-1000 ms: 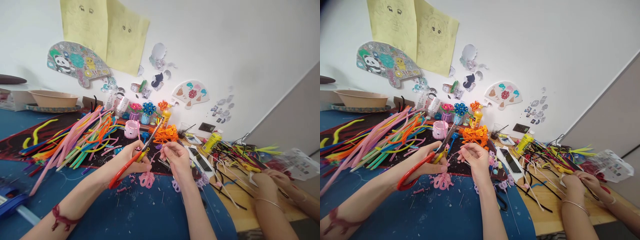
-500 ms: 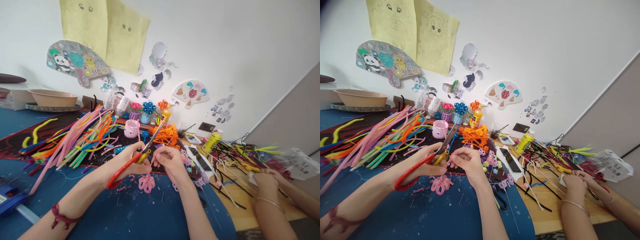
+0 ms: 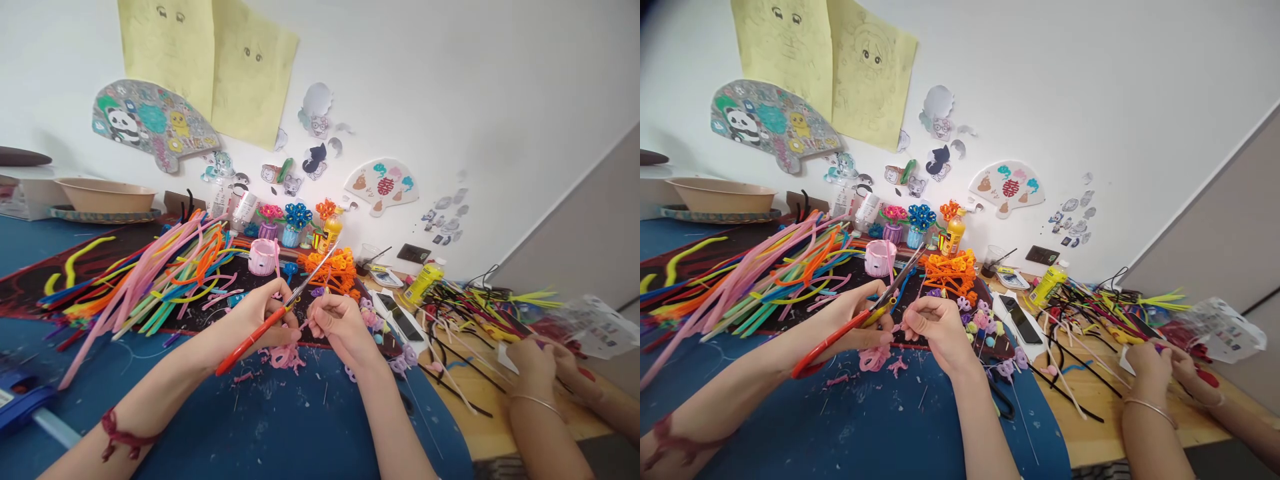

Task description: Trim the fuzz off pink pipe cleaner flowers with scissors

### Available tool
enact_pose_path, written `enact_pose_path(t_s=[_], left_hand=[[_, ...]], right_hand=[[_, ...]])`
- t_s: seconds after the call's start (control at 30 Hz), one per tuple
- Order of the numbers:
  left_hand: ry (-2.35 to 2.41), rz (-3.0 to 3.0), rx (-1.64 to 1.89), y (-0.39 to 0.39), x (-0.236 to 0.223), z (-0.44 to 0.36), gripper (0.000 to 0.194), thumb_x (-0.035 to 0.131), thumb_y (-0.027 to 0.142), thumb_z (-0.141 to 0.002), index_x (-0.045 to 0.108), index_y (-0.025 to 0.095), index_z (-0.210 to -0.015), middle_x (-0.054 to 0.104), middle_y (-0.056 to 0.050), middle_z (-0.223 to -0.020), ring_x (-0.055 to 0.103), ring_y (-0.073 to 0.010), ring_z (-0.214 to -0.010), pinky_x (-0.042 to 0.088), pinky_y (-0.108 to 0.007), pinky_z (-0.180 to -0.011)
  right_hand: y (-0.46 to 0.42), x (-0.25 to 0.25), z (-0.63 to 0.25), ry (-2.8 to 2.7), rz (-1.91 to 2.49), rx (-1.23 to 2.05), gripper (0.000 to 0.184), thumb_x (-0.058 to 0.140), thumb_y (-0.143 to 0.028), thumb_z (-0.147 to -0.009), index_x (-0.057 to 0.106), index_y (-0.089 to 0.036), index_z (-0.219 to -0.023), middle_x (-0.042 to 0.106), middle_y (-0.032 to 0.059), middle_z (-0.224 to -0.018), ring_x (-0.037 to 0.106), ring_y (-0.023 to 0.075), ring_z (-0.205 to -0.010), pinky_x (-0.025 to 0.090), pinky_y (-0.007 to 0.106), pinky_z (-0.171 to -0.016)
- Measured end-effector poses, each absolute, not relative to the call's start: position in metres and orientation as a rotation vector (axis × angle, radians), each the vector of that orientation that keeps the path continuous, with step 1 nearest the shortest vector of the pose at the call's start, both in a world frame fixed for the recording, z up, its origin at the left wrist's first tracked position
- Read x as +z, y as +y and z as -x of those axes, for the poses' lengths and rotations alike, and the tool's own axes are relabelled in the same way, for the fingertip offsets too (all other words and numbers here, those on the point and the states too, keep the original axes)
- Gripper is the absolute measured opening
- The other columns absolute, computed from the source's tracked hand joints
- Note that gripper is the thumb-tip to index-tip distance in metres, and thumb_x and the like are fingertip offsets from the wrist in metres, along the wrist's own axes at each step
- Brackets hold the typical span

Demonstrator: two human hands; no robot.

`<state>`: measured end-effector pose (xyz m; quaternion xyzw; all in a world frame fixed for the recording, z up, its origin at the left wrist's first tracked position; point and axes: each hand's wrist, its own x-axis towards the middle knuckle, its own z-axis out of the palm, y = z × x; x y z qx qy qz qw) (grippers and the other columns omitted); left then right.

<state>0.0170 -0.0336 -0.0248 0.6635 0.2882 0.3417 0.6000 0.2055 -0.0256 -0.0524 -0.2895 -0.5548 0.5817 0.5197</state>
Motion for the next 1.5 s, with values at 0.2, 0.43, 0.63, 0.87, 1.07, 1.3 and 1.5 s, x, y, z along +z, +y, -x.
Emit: enact_pose_path(t_s=[0.2,0.43,0.63,0.87,1.07,1.3,1.5], left_hand=[[0.683,-1.533,0.813,-0.0325,-0.0246,-0.0153,0.038,0.072,0.028,-0.071,0.038,0.024,-0.085,0.062,0.007,-0.069,0.051,-0.0079,-0.053,0.037,-0.021,-0.051],[0.699,-1.509,0.802,-0.0329,-0.0233,-0.0162,0.040,0.075,0.028,-0.066,0.041,0.023,-0.086,0.061,0.008,-0.068,0.052,-0.0082,-0.056,0.038,-0.020,-0.053],[0.684,-1.472,0.816,-0.0347,-0.0242,-0.0169,0.035,0.074,0.022,-0.064,0.043,0.022,-0.081,0.057,0.008,-0.068,0.052,-0.0090,-0.061,0.039,-0.021,-0.056],[0.642,-1.397,0.827,-0.0379,-0.0220,-0.0163,0.031,0.076,0.024,-0.061,0.054,0.023,-0.083,0.057,0.006,-0.065,0.048,-0.0087,-0.053,0.031,-0.020,-0.047],[0.610,-1.354,0.856,-0.0401,-0.0182,-0.0180,0.027,0.075,0.025,-0.059,0.059,0.023,-0.081,0.058,0.004,-0.062,0.049,-0.0103,-0.050,0.037,-0.021,-0.044],[0.713,-1.402,0.942,-0.0365,-0.0232,-0.0199,0.030,0.075,0.026,-0.058,0.056,0.023,-0.082,0.059,0.005,-0.061,0.049,-0.0090,-0.049,0.032,-0.019,-0.041],[0.697,-1.484,0.919,-0.0350,-0.0229,-0.0175,0.032,0.071,0.032,-0.072,0.049,0.022,-0.093,0.059,0.005,-0.068,0.048,-0.0079,-0.054,0.030,-0.020,-0.048]], right_hand=[[-0.0260,-0.0494,-0.2071,-1.315,0.699,1.336,0.020,0.082,-0.033,-0.066,0.071,-0.017,-0.069,0.066,-0.0001,-0.060,0.056,0.0091,-0.050,0.041,0.020,-0.047],[-0.0252,-0.0508,-0.2059,-1.412,0.741,1.276,0.014,0.083,-0.023,-0.063,0.074,-0.020,-0.072,0.070,-0.0009,-0.071,0.061,0.0087,-0.060,0.050,0.019,-0.059],[-0.0266,-0.0506,-0.2023,-1.448,0.701,1.201,0.011,0.082,-0.019,-0.065,0.072,-0.020,-0.070,0.069,-0.0017,-0.071,0.062,0.0096,-0.065,0.052,0.019,-0.063],[-0.0293,-0.0489,-0.2023,-1.468,0.598,1.222,0.009,0.078,-0.018,-0.069,0.069,-0.019,-0.072,0.065,-0.0019,-0.073,0.057,0.0074,-0.056,0.049,0.019,-0.054],[-0.0307,-0.0491,-0.2011,-1.496,0.522,1.175,0.008,0.076,-0.017,-0.072,0.068,-0.020,-0.073,0.064,-0.0023,-0.072,0.058,0.0074,-0.052,0.048,0.020,-0.051],[-0.0300,-0.0499,-0.2000,-1.436,0.618,1.211,0.009,0.074,-0.021,-0.074,0.066,-0.019,-0.077,0.065,-0.0021,-0.073,0.059,0.0083,-0.055,0.048,0.021,-0.053],[-0.0275,-0.0482,-0.2009,-1.310,0.578,1.186,0.007,0.070,-0.021,-0.078,0.063,-0.019,-0.077,0.065,-0.0024,-0.070,0.060,0.0083,-0.054,0.046,0.019,-0.051]])
